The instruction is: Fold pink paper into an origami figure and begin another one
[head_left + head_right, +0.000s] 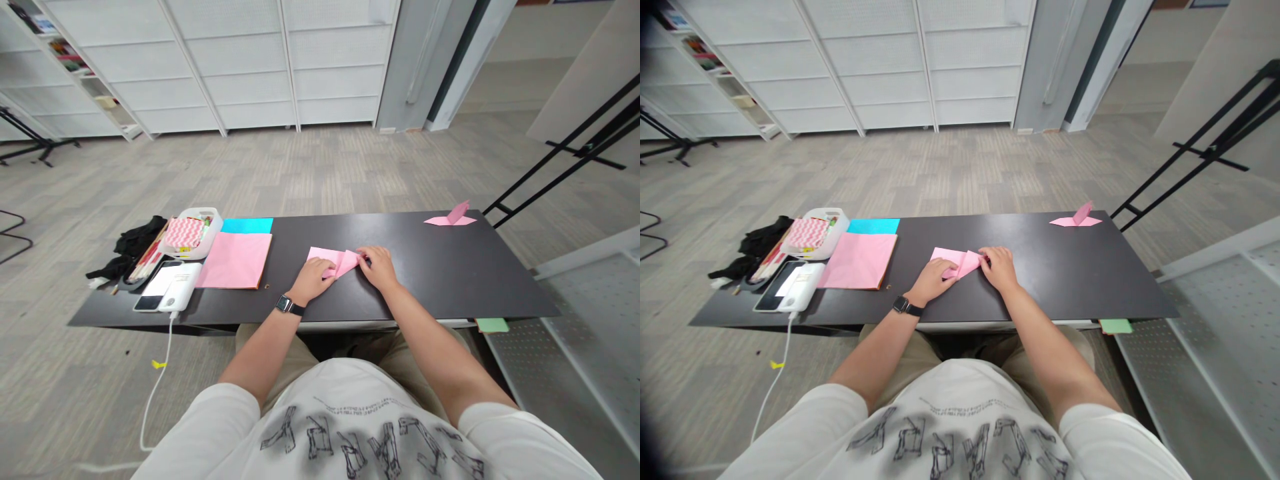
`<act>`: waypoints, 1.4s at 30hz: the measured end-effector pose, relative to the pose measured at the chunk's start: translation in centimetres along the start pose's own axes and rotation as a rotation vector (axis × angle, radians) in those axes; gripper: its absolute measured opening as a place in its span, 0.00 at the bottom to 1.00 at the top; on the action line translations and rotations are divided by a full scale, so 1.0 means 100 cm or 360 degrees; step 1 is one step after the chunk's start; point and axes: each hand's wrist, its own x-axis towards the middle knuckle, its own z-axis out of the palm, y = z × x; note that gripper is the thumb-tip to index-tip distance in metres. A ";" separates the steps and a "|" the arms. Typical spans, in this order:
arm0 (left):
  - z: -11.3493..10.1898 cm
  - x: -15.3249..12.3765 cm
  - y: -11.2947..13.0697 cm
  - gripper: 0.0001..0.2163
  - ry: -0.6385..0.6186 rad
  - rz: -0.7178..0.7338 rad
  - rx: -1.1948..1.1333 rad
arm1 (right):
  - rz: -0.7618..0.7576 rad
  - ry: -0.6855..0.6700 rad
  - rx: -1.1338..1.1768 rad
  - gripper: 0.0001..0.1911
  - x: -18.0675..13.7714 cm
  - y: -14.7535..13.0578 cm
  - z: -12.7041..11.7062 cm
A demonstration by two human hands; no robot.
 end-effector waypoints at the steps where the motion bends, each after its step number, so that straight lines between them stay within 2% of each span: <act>1: 0.000 0.000 0.000 0.10 0.0000 0.0002 0.0003 | -0.0001 -0.0011 -0.0019 0.13 0.001 0.000 0.000; 9: 0.001 0.000 -0.004 0.15 -0.0040 0.0190 0.0014 | 0.0053 -0.0119 -0.0264 0.14 0.006 -0.002 0.005; 14: 0.004 0.000 -0.004 0.14 -0.0034 0.0289 -0.0004 | 0.0078 -0.0107 -0.0259 0.13 0.005 0.000 0.006; 27: 0.010 0.003 0.007 0.09 0.0016 0.0167 0.0200 | 0.0099 -0.0104 -0.0369 0.12 0.005 -0.002 0.006; 34: 0.011 0.003 0.007 0.09 0.0047 0.0277 0.0178 | 0.0106 -0.0035 -0.0409 0.12 0.005 -0.003 0.007; 38: 0.012 0.003 0.009 0.11 0.0003 0.0221 0.0198 | 0.0011 0.0055 -0.0327 0.11 0.001 -0.005 0.003; 42: 0.014 0.003 0.010 0.16 0.0052 0.0122 0.0246 | -0.0233 -0.0003 -0.0187 0.11 -0.003 -0.007 -0.001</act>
